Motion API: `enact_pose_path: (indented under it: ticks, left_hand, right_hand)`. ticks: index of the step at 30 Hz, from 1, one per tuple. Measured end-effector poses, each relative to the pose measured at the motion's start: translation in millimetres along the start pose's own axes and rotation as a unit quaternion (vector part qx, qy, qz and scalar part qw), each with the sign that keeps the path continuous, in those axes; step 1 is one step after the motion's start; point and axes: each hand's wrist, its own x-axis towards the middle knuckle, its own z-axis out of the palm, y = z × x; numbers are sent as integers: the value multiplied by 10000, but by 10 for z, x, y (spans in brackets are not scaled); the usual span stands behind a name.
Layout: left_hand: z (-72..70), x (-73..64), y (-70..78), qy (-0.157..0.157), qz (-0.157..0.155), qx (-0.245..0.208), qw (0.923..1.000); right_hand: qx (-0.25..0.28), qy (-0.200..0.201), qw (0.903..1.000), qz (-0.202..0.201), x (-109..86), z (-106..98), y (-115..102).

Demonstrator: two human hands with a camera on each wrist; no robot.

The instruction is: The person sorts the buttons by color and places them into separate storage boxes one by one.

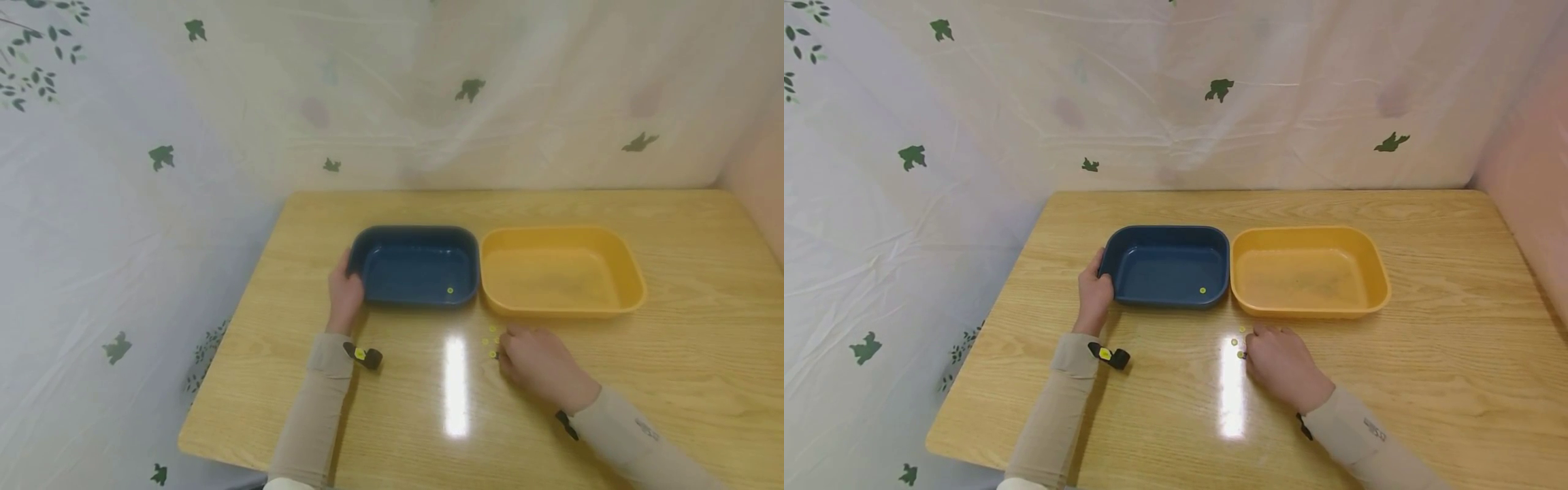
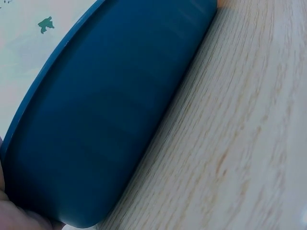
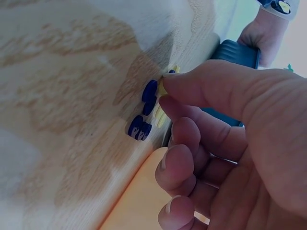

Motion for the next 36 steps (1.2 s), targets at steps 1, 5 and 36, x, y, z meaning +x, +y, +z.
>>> enact_pose_path:
  ticks: [1,5,36]
  left_hand:
    - [0,-1,1,-6,-13,-1,10000]
    - [-1,0,-2,-59,-26,-50,10000]
    - [-9,10,-8,-95,-1,-51,9999]
  right_hand:
    - [3,7,10000,1,-1,0,0]
    - [-2,52,10000,-16,-3,7,1]
    - [-14,122,9999,10,-32,38,3]
